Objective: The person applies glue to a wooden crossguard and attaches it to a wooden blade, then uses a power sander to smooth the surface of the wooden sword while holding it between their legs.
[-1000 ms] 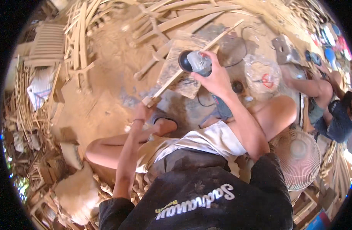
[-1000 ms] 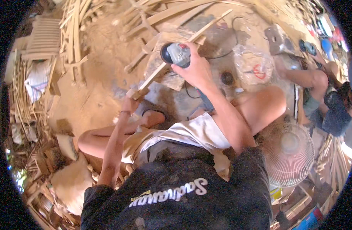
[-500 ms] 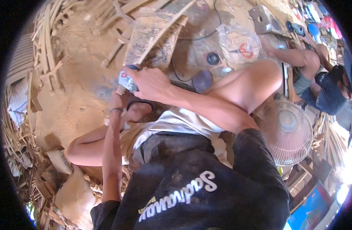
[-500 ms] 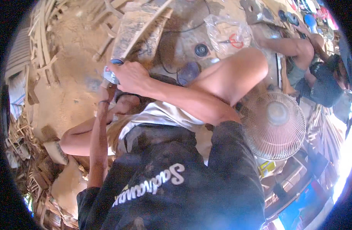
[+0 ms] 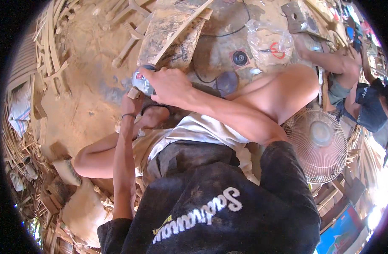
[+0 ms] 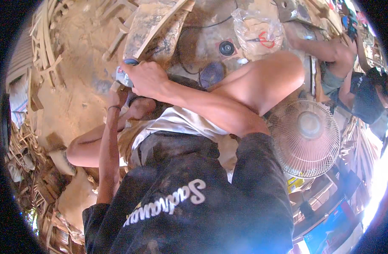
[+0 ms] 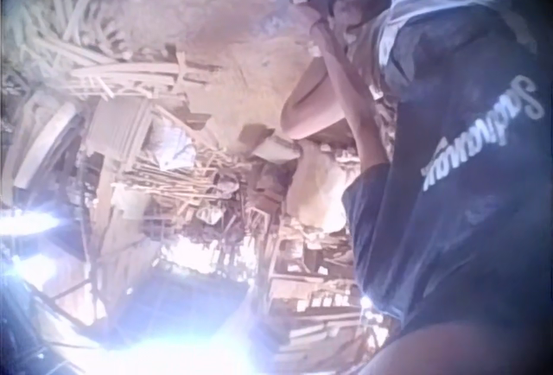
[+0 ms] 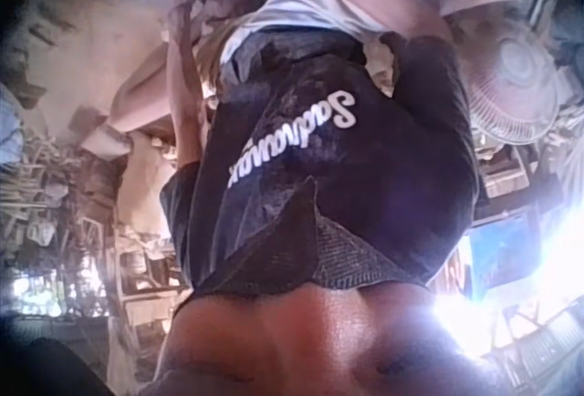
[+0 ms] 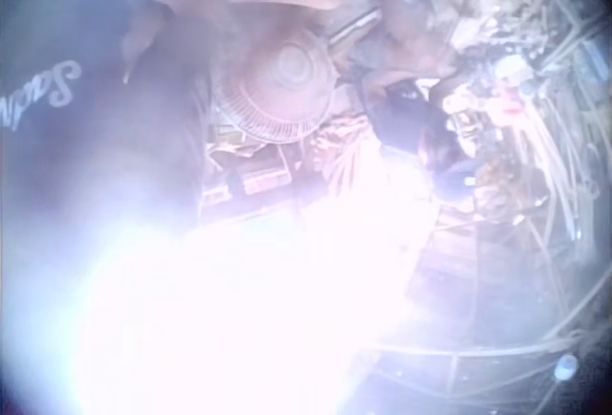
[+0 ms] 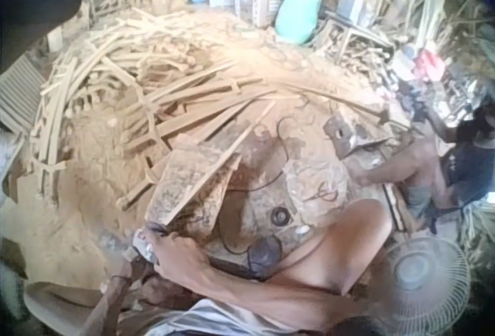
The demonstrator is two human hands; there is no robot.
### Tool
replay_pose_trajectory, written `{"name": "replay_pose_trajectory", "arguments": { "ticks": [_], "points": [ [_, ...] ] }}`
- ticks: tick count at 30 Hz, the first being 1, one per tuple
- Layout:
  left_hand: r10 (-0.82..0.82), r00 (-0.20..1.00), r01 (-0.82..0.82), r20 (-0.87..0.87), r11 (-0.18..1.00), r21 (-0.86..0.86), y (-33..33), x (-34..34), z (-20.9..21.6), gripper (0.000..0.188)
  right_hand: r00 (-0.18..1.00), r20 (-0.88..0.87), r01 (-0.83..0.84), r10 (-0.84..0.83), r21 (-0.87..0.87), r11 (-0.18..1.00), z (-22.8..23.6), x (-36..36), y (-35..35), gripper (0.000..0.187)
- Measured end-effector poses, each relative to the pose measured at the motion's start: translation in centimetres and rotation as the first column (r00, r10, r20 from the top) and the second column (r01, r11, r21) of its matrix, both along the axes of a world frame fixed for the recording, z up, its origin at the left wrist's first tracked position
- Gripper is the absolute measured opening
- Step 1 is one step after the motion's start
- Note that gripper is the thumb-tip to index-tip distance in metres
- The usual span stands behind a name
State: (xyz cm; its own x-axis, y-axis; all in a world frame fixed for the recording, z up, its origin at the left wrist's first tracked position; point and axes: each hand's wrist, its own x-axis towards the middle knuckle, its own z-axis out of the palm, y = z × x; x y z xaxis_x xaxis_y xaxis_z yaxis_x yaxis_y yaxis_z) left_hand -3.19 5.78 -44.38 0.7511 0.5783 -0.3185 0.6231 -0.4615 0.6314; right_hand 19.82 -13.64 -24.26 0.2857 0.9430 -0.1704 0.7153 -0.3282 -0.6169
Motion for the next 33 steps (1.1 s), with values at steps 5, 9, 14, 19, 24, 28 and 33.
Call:
{"name": "replay_pose_trajectory", "arguments": {
  "ticks": [5,9,14,19,24,28,33],
  "points": [
    [-0.126,0.992,0.128,-0.018,0.984,0.121,-1.6,2.4,0.5,0.035,0.994,0.074,0.082,-0.081,-0.011,0.997,-0.8,2.1,-1.3,0.079],
    [-0.120,0.993,0.121,-0.017,0.989,0.087,-1.3,1.6,0.5,0.038,0.998,-0.034,0.041,-0.043,-0.079,0.996,-0.4,1.4,-0.7,0.080],
    [-0.100,0.994,0.104,-0.033,0.981,0.164,-1.0,0.5,-0.5,0.041,0.995,0.004,0.102,-0.102,-0.093,0.990,-0.9,3.3,-1.3,0.076],
    [-0.055,0.998,0.056,-0.027,0.996,0.064,-1.3,1.1,0.4,0.043,0.970,0.095,0.236,-0.225,-0.129,0.963,-1.0,7.6,-2.2,0.078],
    [-0.054,0.995,0.062,-0.080,0.994,0.091,-1.5,1.8,1.9,0.043,0.929,0.191,0.344,-0.316,-0.141,0.928,-1.7,12.3,-3.6,0.082],
    [-0.086,0.994,0.091,-0.065,0.992,0.084,-1.8,2.1,2.4,0.021,0.863,0.282,0.476,-0.420,-0.174,0.862,-1.7,15.5,-4.0,0.083],
    [-0.001,0.992,-0.001,-0.122,1.000,-0.012,-1.3,1.4,3.3,0.042,0.816,0.338,0.540,-0.468,-0.158,0.827,-1.8,19.7,-3.3,0.090]
  ]
}}
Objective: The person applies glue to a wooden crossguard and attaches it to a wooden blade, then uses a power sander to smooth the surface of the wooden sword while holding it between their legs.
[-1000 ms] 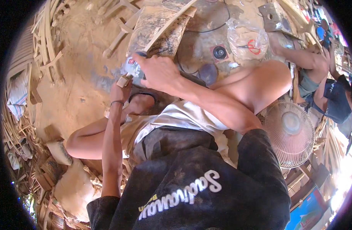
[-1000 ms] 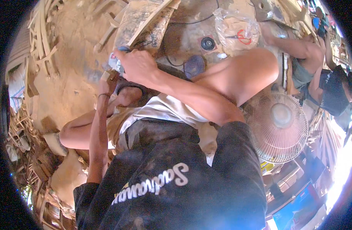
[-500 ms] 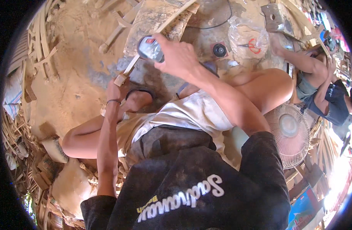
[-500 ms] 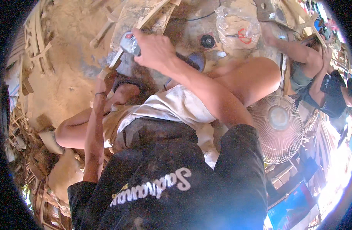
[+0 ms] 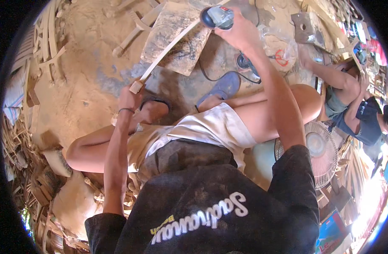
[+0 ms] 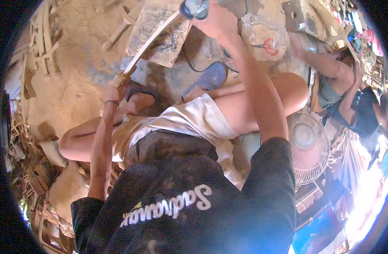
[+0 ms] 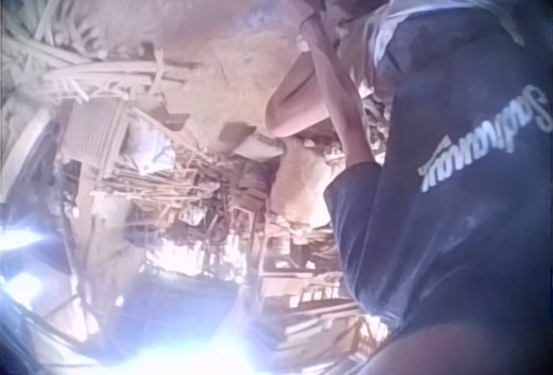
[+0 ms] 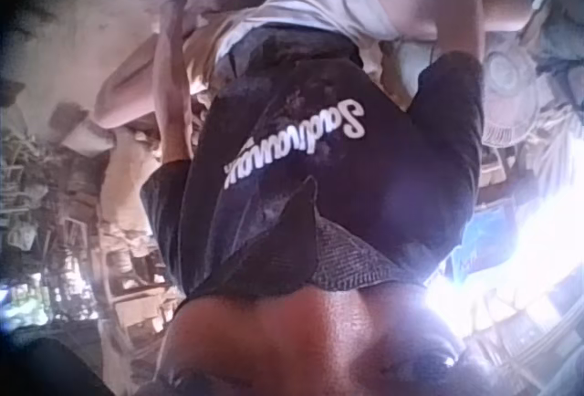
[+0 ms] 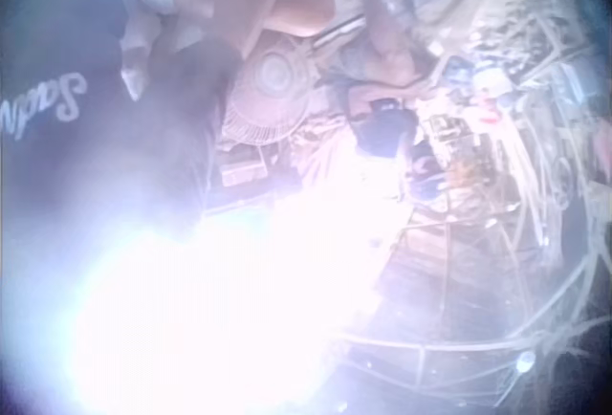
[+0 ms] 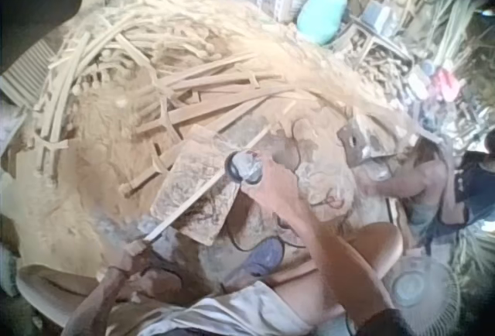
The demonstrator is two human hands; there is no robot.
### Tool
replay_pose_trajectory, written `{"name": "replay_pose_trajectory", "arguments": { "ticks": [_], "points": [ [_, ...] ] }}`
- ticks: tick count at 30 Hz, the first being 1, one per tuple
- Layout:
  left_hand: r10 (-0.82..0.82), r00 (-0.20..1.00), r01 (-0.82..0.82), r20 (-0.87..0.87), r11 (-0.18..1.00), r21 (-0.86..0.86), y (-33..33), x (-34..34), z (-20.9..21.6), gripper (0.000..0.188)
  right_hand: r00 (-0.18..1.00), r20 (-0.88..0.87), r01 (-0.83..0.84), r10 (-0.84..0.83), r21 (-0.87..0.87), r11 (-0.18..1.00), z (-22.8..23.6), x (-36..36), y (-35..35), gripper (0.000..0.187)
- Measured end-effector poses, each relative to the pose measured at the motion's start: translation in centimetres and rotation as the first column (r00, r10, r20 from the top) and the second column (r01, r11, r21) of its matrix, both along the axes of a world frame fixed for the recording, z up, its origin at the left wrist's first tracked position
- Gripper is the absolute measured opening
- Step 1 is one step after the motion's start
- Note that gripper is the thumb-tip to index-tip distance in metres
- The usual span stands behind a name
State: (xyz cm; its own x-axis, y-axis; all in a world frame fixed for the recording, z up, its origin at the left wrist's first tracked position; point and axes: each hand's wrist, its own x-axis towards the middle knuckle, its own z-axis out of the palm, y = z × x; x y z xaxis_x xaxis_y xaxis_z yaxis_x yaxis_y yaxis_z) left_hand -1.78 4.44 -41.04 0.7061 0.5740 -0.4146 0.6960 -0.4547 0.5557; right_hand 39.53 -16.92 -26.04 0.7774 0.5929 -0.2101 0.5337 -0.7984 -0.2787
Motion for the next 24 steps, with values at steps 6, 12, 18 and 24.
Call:
{"name": "replay_pose_trajectory", "arguments": {
  "ticks": [6,12,18,24],
  "points": [
    [-0.077,0.995,0.073,0.069,0.996,0.056,1.4,0.1,-0.9,0.041,0.995,0.003,0.103,-0.103,0.073,0.992,-0.7,4.6,-1.1,0.088],
    [-0.048,0.997,0.052,0.063,0.997,-0.058,7.6,-6.9,-1.9,0.040,0.950,-0.180,-0.242,0.256,0.099,0.965,1.9,-7.2,2.4,0.077],
    [-0.144,0.989,0.143,0.024,0.989,0.030,7.6,-8.8,-0.5,0.041,0.903,-0.155,-0.382,0.401,0.139,0.914,0.2,-11.6,3.6,0.069],
    [-0.184,0.981,0.182,0.056,0.982,0.039,8.0,-9.1,0.3,0.040,0.986,-0.070,-0.148,0.149,0.013,0.989,0.3,-3.7,1.9,0.078]
  ]
}}
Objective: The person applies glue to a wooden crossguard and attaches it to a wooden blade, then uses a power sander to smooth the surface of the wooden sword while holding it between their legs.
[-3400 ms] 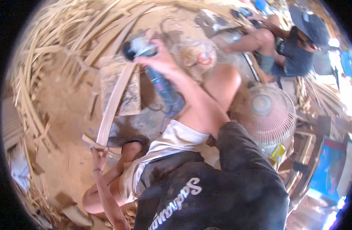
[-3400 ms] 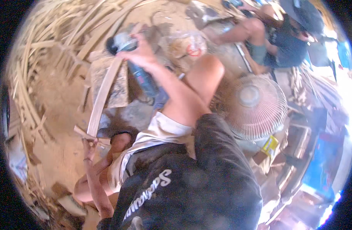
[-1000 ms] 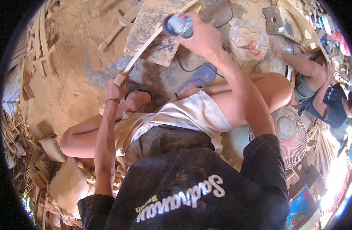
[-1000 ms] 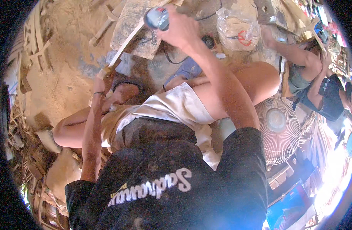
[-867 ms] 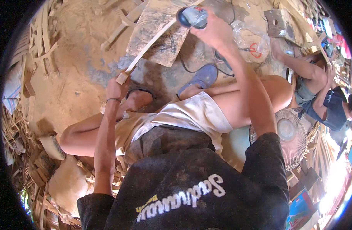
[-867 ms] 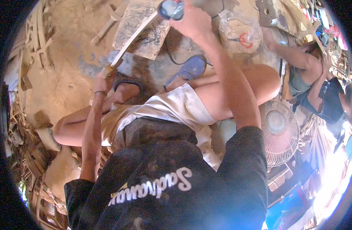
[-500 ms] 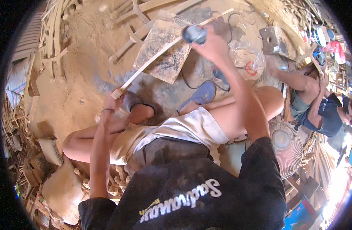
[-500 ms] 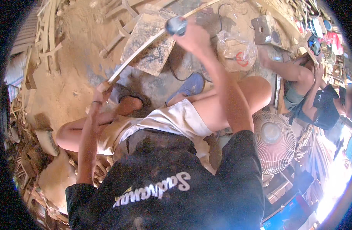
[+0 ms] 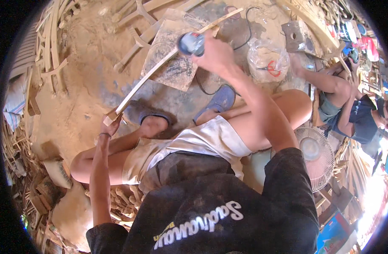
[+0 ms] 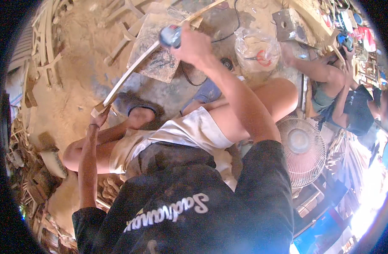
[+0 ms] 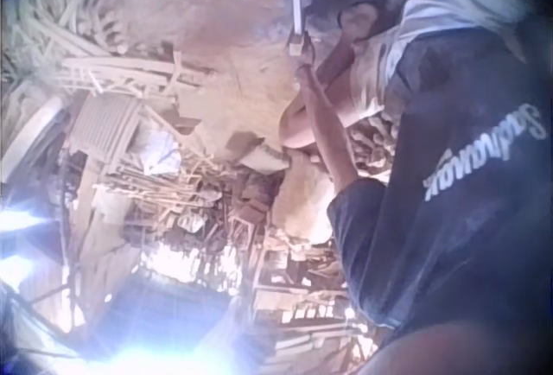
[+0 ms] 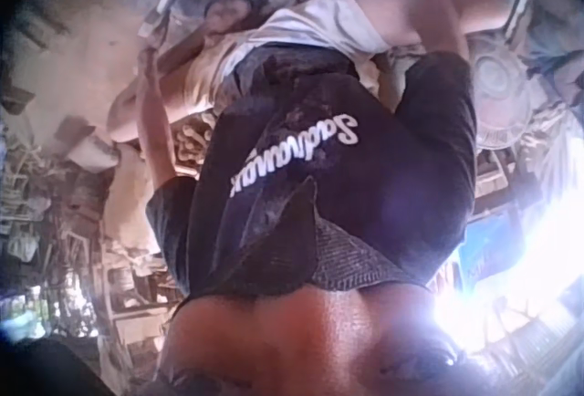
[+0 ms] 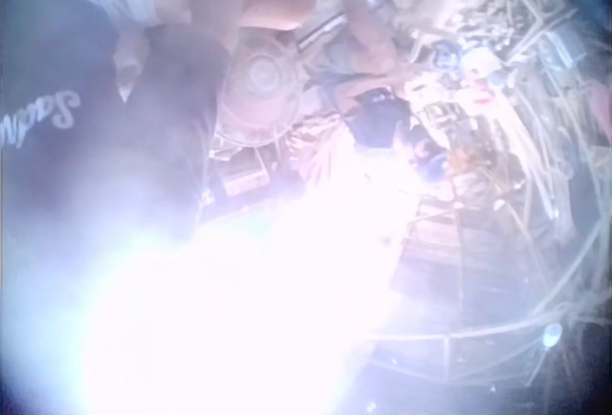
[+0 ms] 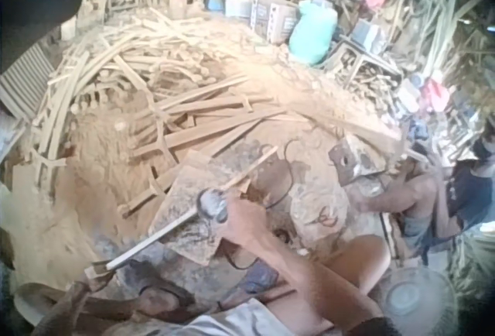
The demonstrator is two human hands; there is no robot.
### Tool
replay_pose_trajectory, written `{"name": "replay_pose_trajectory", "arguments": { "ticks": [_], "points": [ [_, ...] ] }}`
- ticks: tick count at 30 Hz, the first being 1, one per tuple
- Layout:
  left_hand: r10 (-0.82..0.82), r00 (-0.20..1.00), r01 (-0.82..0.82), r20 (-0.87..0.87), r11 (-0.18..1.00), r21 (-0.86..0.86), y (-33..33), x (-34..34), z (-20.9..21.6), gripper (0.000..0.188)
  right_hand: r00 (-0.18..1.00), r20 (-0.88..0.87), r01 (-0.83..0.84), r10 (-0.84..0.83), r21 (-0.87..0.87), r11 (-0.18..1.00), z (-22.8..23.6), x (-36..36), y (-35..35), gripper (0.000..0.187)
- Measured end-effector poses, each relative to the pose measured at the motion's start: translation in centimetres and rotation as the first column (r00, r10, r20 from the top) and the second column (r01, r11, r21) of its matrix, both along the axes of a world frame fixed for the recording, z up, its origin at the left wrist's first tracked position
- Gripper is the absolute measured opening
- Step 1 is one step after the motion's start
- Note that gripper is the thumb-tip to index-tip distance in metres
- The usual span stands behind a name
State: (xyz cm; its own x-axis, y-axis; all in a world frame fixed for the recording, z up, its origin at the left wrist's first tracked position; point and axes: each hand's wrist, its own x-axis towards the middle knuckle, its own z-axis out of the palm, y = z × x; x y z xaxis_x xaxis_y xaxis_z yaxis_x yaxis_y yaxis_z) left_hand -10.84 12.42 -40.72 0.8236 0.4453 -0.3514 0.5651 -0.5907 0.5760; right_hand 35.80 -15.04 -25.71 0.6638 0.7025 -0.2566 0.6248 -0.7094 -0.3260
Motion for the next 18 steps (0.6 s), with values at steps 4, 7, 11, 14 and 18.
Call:
{"name": "replay_pose_trajectory", "arguments": {
  "ticks": [4,7,11,14,18],
  "points": [
    [0.018,0.998,-0.020,-0.058,0.999,-0.038,0.1,0.5,1.0,0.039,0.986,0.059,0.158,-0.155,-0.060,0.986,0.0,4.4,-1.1,0.082],
    [0.002,0.998,-0.004,-0.061,0.999,-0.040,0.2,0.8,1.4,0.039,0.966,0.145,0.225,-0.216,-0.051,0.973,-1.7,8.0,-2.4,0.083],
    [-0.014,1.000,0.015,-0.013,0.999,0.041,1.0,-0.8,0.6,0.040,0.945,0.211,0.251,-0.250,0.022,0.968,-2.9,11.4,-3.0,0.086],
    [0.034,0.998,-0.038,-0.052,0.997,-0.066,1.1,1.4,1.2,0.041,0.930,0.162,0.337,-0.331,-0.012,0.942,-2.8,14.0,-4.4,0.084],
    [0.037,0.987,-0.042,-0.159,0.999,-0.024,3.6,-1.1,2.2,0.041,0.971,0.149,0.173,-0.186,0.097,0.980,-3.5,9.2,-3.2,0.087]
  ]
}}
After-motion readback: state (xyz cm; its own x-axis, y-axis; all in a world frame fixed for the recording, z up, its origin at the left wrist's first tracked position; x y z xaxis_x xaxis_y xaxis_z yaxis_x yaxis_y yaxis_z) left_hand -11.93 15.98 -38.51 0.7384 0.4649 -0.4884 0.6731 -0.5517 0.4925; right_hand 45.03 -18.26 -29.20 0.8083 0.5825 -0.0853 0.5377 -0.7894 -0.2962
